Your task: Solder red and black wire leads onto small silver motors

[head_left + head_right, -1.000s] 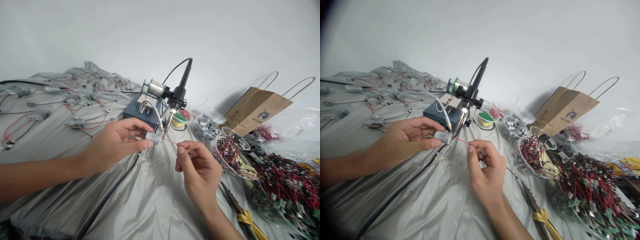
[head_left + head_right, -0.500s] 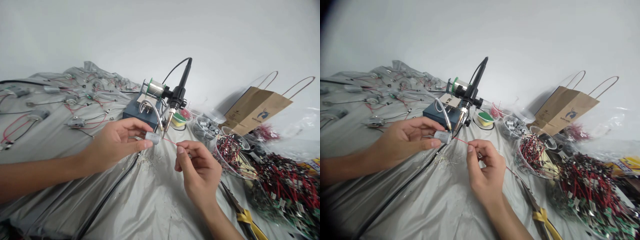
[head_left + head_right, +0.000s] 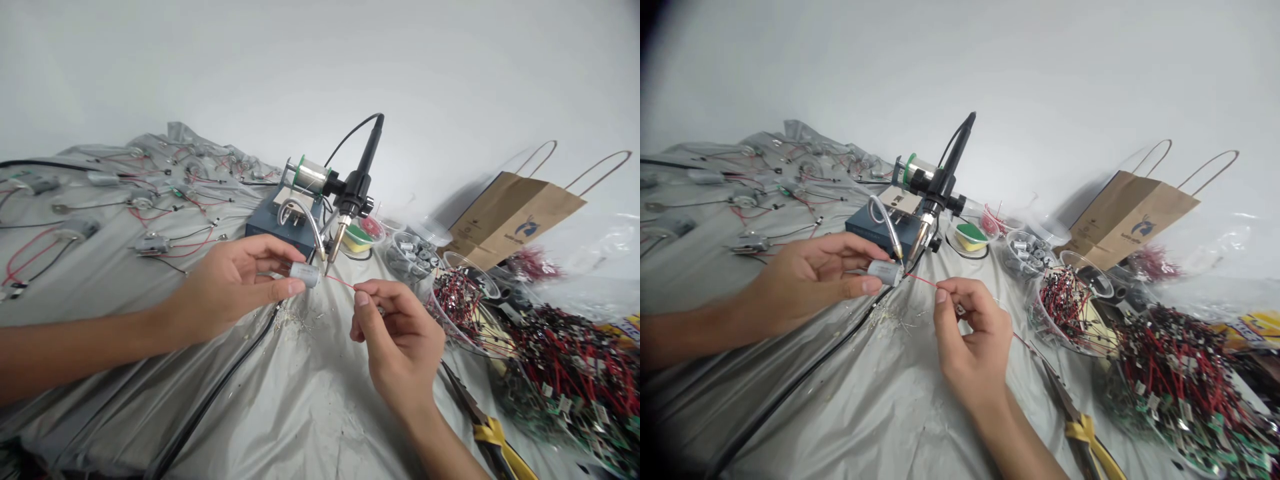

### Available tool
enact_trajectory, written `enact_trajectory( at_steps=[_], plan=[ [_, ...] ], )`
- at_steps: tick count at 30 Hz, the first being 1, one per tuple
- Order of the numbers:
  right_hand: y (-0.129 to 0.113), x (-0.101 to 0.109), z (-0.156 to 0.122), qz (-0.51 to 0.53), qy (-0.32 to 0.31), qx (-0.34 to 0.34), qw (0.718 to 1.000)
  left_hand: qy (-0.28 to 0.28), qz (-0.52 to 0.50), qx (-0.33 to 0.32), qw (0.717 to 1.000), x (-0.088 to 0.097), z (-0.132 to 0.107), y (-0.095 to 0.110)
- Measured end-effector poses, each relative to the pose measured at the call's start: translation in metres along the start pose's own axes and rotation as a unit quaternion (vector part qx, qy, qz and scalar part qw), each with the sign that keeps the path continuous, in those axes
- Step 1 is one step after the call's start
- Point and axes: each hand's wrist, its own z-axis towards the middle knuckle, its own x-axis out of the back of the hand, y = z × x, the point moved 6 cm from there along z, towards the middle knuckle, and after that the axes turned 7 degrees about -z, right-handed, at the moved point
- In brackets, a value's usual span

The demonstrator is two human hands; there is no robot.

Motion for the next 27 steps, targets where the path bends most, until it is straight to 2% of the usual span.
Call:
enact_trajectory(
  at_steps=[27],
  plan=[
    [-0.0012, -0.0001, -0.0005, -0.010, -0.001, 0.010, 1.000, -0.008, -0.019, -0.020, 1.000, 0.0011, 0.0005, -0.0019]
  ],
)
